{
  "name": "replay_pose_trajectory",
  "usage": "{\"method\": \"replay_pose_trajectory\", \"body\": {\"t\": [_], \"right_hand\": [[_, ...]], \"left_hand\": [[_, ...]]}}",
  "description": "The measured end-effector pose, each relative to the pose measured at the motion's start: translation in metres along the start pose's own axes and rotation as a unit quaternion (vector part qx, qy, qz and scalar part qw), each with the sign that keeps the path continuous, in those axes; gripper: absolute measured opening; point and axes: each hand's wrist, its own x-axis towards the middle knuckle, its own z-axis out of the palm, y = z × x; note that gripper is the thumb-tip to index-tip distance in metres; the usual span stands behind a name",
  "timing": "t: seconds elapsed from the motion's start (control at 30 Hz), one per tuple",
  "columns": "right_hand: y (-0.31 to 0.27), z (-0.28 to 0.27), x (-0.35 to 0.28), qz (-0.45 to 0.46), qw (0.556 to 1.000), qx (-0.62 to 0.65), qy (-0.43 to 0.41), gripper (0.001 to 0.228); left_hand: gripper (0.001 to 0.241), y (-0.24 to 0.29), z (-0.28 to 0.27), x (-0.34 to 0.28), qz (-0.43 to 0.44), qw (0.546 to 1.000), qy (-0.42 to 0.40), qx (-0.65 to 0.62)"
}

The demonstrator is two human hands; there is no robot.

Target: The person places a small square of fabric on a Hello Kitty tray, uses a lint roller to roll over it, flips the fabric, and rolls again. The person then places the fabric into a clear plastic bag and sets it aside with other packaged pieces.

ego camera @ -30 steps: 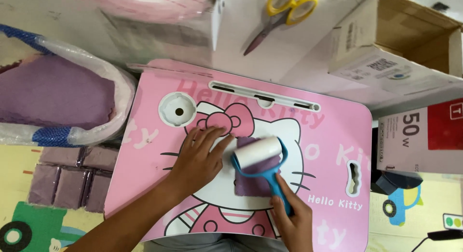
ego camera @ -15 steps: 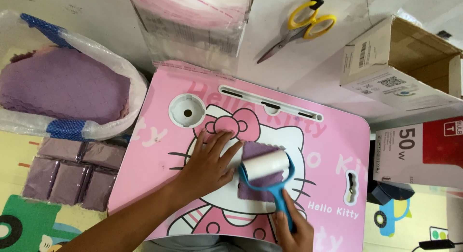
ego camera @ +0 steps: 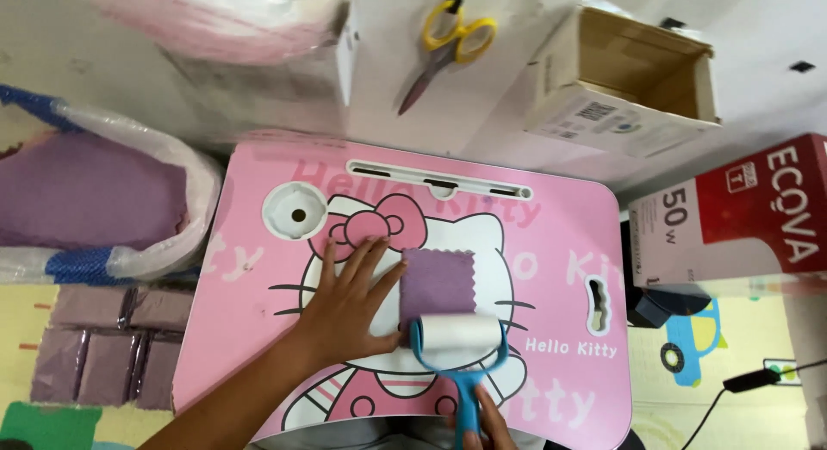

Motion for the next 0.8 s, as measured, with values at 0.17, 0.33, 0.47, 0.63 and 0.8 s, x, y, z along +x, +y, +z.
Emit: {"method": "replay_pose_trajectory", "body": {"t": [0.17, 0.33, 0.47, 0.63, 0.8], "right_hand": [[-0.089, 0.023, 0.001, -0.07, 0.995, 0.054, -0.044, 0.059], [-0.129, 0.027, 0.03, -0.198, 0.977, -0.017, -0.081, 0.057], [-0.139, 0.026, 0.035, -0.164, 0.98, 0.032, -0.108, 0.06], [-0.095, 0.007, 0.036, -0.231, 0.968, -0.04, -0.094, 0.056], [-0.051, -0.026, 0.017, -0.143, 0.989, -0.004, -0.045, 0.055]], "left_hand": [[0.114, 0.001, 0.005, 0.0, -0.007, 0.999, -0.013, 0.032], [0.115, 0.003, 0.004, 0.002, -0.013, 0.998, -0.023, 0.049], [0.117, 0.002, 0.008, 0.001, -0.013, 0.998, -0.02, 0.061], [0.113, 0.003, 0.007, 0.002, -0.017, 0.997, -0.029, 0.07], [0.124, 0.002, 0.008, 0.002, -0.007, 0.995, -0.027, 0.097]]}}
